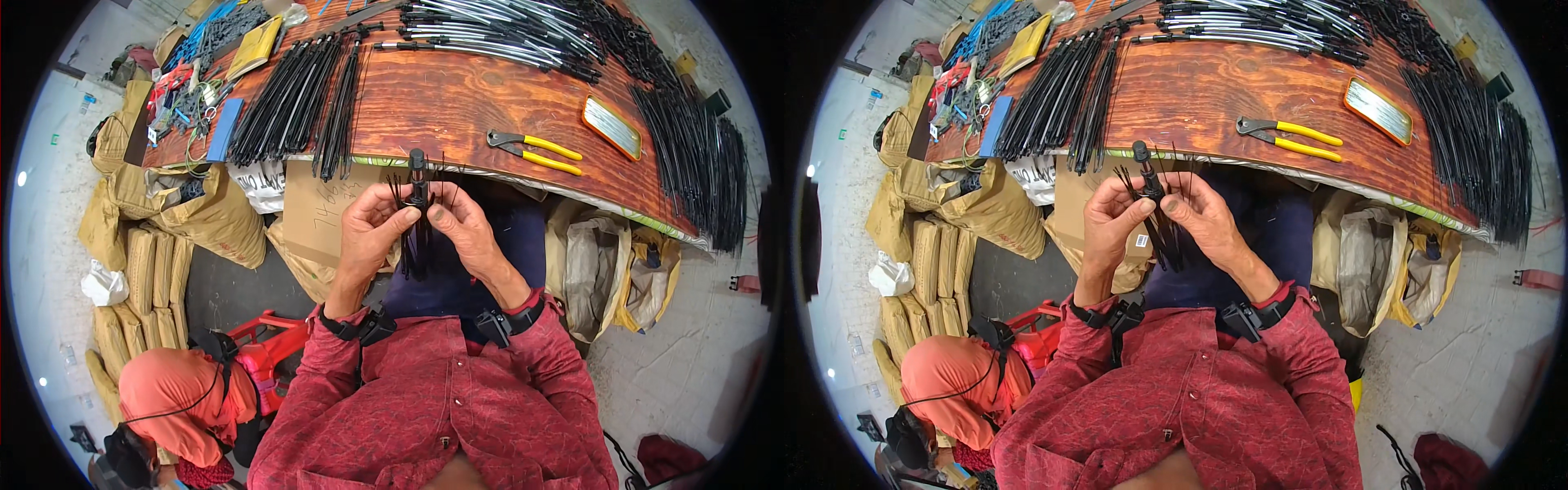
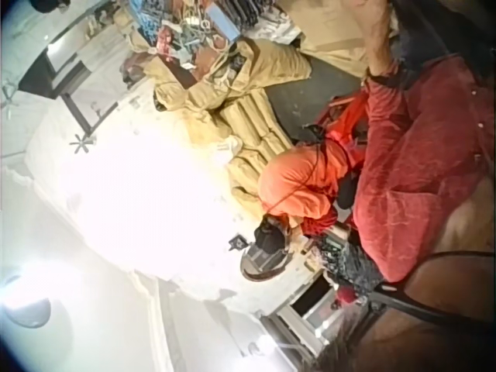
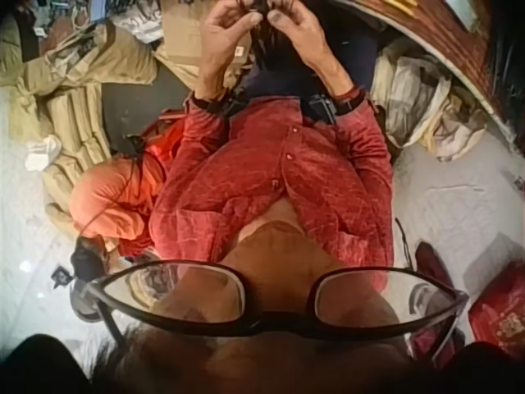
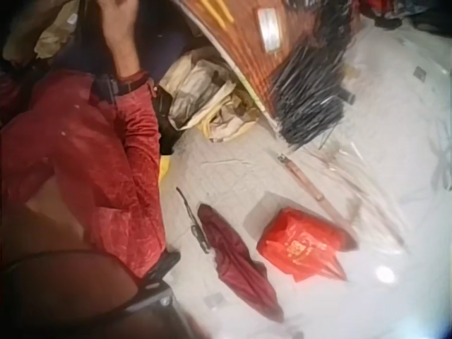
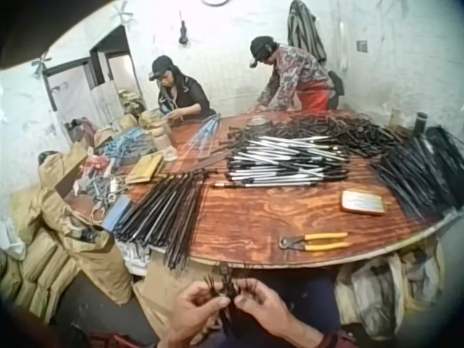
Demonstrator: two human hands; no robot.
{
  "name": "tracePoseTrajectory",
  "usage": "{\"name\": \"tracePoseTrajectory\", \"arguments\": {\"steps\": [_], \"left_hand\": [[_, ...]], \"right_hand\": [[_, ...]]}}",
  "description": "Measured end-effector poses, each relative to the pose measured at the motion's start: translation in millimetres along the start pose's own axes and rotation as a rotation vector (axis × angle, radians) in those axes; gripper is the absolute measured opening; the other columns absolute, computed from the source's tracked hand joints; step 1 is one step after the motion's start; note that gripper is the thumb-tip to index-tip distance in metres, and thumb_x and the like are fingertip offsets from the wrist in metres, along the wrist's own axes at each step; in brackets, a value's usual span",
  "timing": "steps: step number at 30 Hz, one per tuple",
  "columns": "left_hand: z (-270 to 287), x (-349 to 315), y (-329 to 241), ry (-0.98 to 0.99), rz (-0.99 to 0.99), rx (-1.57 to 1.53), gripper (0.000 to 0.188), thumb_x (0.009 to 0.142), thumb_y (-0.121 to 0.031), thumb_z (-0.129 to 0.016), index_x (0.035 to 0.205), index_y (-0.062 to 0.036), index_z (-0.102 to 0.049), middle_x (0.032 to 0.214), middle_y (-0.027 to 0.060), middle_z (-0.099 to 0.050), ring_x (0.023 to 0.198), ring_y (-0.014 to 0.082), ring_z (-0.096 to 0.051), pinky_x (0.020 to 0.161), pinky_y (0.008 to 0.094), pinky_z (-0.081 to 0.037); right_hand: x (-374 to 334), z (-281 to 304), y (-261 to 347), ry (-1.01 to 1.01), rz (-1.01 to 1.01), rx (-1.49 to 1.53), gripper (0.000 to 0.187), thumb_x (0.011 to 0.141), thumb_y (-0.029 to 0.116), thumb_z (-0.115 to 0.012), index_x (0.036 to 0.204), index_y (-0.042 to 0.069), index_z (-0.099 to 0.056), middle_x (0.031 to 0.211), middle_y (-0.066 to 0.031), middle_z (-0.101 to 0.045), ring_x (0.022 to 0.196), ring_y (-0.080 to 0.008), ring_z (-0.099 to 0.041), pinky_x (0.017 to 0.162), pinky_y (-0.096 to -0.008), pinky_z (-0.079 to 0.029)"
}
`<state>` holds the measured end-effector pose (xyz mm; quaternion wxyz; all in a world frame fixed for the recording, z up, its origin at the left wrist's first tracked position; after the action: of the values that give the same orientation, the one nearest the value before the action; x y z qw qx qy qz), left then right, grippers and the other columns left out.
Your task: Assembling black wires by attaching small components and using pliers to crimp or secure them.
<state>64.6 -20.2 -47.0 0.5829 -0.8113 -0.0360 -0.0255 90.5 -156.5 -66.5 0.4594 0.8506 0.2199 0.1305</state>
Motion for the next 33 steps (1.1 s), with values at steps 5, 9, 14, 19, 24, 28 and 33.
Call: {"name": "tracePoseTrajectory", "arguments": {"steps": [5, 9, 14, 19, 24, 28, 33], "left_hand": [[3.1, 2.3, 3.5, 0.018, -0.016, 0.104, 0.028, 0.092, 0.0, -0.074, 0.119, 0.0016, -0.067, 0.105, 0.0007, -0.06, 0.092, 0.0066, -0.058, 0.081, 0.0226, -0.049], [-2.8, 3.1, -7.7, 0.072, 0.017, 0.069, 0.028, 0.093, -0.004, -0.074, 0.119, 0.0019, -0.068, 0.105, 0.0013, -0.056, 0.092, 0.0073, -0.054, 0.08, 0.0233, -0.046], [1.6, 2.2, -7.7, 0.06, 0.02, 0.112, 0.025, 0.094, -0.003, -0.072, 0.118, 0.0019, -0.069, 0.104, 0.0014, -0.057, 0.092, 0.0078, -0.055, 0.079, 0.0234, -0.046], [4.8, -0.8, -3.9, 0.055, 0.102, 0.071, 0.025, 0.094, -0.001, -0.072, 0.119, 0.0012, -0.069, 0.101, 0.0, -0.057, 0.087, 0.0072, -0.056, 0.077, 0.0221, -0.046], [2.4, -0.3, -7.1, 0.026, 0.094, 0.057, 0.029, 0.092, 0.0, -0.073, 0.12, 0.0021, -0.067, 0.101, 0.0005, -0.061, 0.087, 0.0066, -0.059, 0.075, 0.021, -0.048], [12.7, -5.3, -4.1, 0.007, 0.102, 0.019, 0.031, 0.091, -0.001, -0.075, 0.121, 0.0014, -0.066, 0.099, 0.0025, -0.068, 0.087, 0.0078, -0.062, 0.076, 0.0226, -0.051], [41.8, -13.3, 0.8, 0.021, 0.111, 0.038, 0.04, 0.088, -0.015, -0.081, 0.121, -0.0009, -0.065, 0.109, 0.005, -0.068, 0.09, 0.0125, -0.063, 0.077, 0.0274, -0.052]], "right_hand": [[2.9, 10.7, -8.2, -0.036, -0.004, 0.056, 0.03, 0.099, 0.021, -0.07, 0.121, 0.002, -0.061, 0.107, 0.0011, -0.064, 0.099, -0.0068, -0.058, 0.092, -0.0242, -0.048], [2.6, 15.5, -11.2, -0.037, -0.016, 0.027, 0.028, 0.098, 0.021, -0.072, 0.117, 0.003, -0.064, 0.103, 0.0024, -0.065, 0.094, -0.006, -0.058, 0.088, -0.0231, -0.048], [3.5, 14.3, -13.2, -0.04, -0.027, 0.036, 0.026, 0.097, 0.02, -0.073, 0.115, 0.003, -0.066, 0.101, 0.0028, -0.065, 0.091, -0.0055, -0.058, 0.087, -0.023, -0.049], [2.4, 13.1, -12.1, -0.023, -0.018, 0.045, 0.025, 0.096, 0.02, -0.074, 0.114, 0.003, -0.067, 0.101, 0.0027, -0.066, 0.092, -0.0055, -0.059, 0.086, -0.0226, -0.049], [0.0, 9.4, -8.1, -0.063, 0.004, 0.055, 0.023, 0.096, 0.018, -0.074, 0.113, 0.002, -0.067, 0.098, 0.0036, -0.065, 0.09, -0.0042, -0.058, 0.082, -0.0214, -0.049], [-3.4, 0.4, -7.8, -0.09, 0.049, -0.026, 0.022, 0.096, 0.015, -0.074, 0.111, 0.001, -0.068, 0.096, 0.0041, -0.065, 0.088, -0.0034, -0.058, 0.078, -0.0208, -0.049], [-5.8, -21.5, -6.0, -0.056, 0.082, -0.05, 0.022, 0.094, 0.014, -0.076, 0.108, -0.001, -0.069, 0.094, 0.0023, -0.064, 0.086, -0.0037, -0.058, 0.075, -0.022, -0.049]]}}
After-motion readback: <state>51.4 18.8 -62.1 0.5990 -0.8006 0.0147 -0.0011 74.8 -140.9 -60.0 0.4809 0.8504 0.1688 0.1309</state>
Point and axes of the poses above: each hand's wrist, its own x-axis towards the middle knuckle, its own z-axis out of the back of the hand, y = z × x, the point moved 8 cm from there along x, towards the middle knuckle
